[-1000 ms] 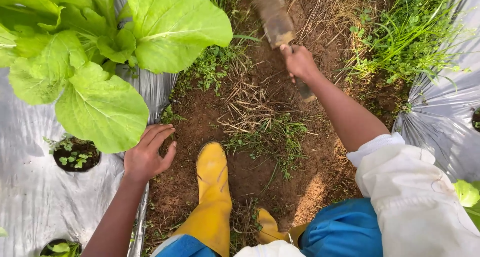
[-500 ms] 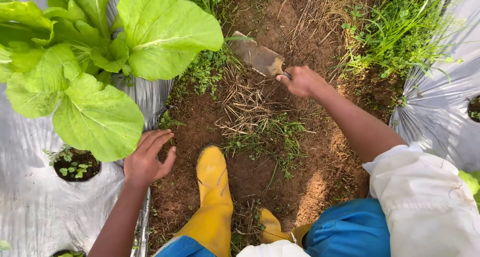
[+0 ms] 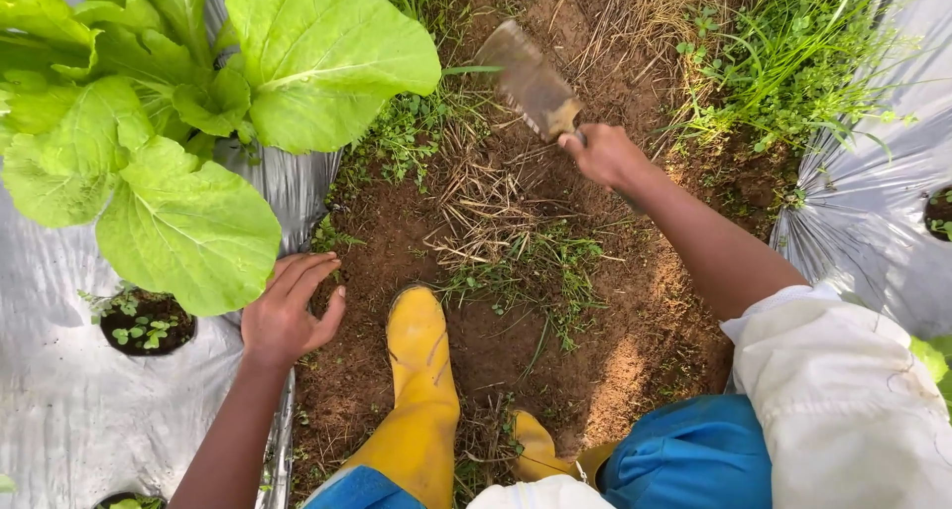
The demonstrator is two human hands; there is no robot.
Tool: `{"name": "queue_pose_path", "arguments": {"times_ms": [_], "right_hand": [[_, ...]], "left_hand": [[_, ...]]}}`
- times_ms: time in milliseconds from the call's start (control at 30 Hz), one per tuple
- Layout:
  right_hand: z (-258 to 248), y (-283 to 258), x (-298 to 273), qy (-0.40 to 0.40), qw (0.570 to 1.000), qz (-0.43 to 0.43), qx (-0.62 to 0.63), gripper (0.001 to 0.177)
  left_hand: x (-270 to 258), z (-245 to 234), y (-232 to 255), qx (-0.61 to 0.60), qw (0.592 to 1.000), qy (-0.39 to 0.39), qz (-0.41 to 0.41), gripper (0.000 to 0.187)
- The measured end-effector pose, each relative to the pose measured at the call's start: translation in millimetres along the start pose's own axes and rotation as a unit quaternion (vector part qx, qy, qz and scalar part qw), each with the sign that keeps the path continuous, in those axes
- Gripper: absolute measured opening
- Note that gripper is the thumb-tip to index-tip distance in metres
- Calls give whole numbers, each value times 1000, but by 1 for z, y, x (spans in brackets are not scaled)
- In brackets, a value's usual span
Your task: The person uses a hand hoe to remove weeds from the soil between rows of plants covered with plastic mulch. They also pull weeds by hand and clear debris from around the base of the plants.
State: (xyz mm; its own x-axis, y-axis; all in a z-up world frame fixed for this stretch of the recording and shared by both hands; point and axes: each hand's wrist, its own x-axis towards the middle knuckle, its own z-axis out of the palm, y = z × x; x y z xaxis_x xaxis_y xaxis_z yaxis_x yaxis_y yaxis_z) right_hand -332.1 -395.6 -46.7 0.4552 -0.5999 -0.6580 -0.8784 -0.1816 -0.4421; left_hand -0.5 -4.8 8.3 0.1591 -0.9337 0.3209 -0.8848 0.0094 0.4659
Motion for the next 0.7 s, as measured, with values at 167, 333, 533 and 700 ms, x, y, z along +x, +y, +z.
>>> {"name": "queue_pose_path", "arguments": {"times_ms": [167, 333, 533, 700], "right_hand": [[-2, -13, 11, 21, 1000, -17, 4, 43], [1, -27, 12, -6, 999, -41, 20, 39], [7, -29, 55, 46, 992, -91, 70, 34], [16, -60, 29, -81, 990, -112, -12, 35]], "left_hand": [[1, -4, 4, 1, 1000, -11, -11, 24], [4, -6, 3, 1, 1000, -12, -7, 23], [4, -9, 4, 5, 999, -37, -18, 23], [6, -12, 8, 4, 999, -27, -18, 24]]}}
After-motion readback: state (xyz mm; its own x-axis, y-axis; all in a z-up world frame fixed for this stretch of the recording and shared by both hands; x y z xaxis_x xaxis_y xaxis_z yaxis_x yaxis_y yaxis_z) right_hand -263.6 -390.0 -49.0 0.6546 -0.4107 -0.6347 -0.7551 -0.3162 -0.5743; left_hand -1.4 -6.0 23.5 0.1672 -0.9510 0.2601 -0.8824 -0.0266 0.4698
